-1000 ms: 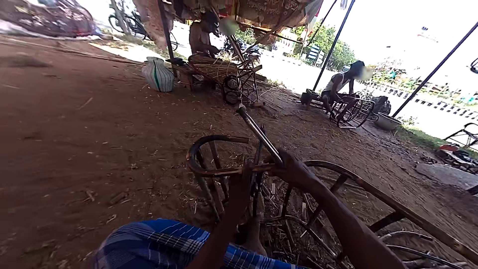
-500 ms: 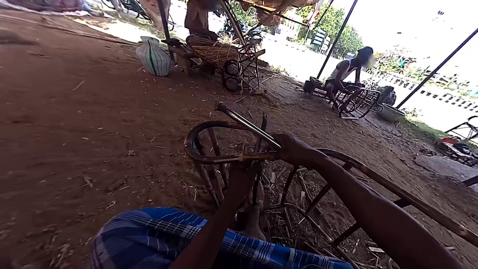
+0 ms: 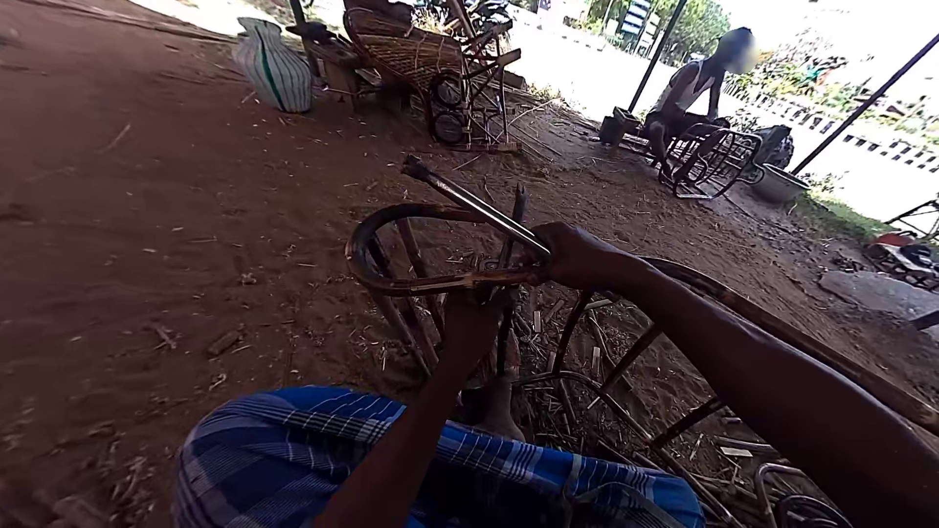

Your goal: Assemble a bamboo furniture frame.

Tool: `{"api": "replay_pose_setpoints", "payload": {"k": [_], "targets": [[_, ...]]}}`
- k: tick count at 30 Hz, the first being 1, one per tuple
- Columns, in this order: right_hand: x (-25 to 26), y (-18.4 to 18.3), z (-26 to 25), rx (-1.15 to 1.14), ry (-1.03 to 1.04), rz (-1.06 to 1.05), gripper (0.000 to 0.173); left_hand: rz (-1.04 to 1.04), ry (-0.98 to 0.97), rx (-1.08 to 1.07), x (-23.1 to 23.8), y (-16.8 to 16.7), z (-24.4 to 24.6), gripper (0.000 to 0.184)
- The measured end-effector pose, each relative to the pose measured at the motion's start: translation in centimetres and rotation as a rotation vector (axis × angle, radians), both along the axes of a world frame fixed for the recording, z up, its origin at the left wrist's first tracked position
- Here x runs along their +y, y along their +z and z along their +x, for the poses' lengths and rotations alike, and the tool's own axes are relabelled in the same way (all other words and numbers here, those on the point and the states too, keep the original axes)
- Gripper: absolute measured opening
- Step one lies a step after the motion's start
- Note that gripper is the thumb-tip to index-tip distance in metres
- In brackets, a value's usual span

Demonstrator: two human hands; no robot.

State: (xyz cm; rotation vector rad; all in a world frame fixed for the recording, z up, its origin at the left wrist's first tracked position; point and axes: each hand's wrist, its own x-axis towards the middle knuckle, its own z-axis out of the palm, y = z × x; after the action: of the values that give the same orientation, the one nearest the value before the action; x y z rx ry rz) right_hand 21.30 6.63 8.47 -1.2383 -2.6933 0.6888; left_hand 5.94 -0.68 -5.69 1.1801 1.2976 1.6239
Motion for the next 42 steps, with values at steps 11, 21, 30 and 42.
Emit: {"api": "replay_pose_setpoints", "payload": {"k": [11,21,30,42], "targets": [[-0.5,-0.8,-0.2,0.089,-0.149,-0.042,0.023,-0.187,-0.208,-0.378,-1.3,1.3,-1.2,0.04],[-17.9,-9.6,7.5,0.85,-0.494,-0.39,0.037,-0.187,-0.076,-0.503,-0.6,1.8,0.4,0.048],[-20.0,-9.4,8.8,0.564,-0.545,-0.374,0.055,-0.167,-0.03,-0.479,-0.7,2.0,1.3,0.048],[-20.8,-6.2,7.7,0.826,-0.491,-0.505,0.049,-0.156,0.002,-0.413,-0.4,1.4,0.8,0.055]]}}
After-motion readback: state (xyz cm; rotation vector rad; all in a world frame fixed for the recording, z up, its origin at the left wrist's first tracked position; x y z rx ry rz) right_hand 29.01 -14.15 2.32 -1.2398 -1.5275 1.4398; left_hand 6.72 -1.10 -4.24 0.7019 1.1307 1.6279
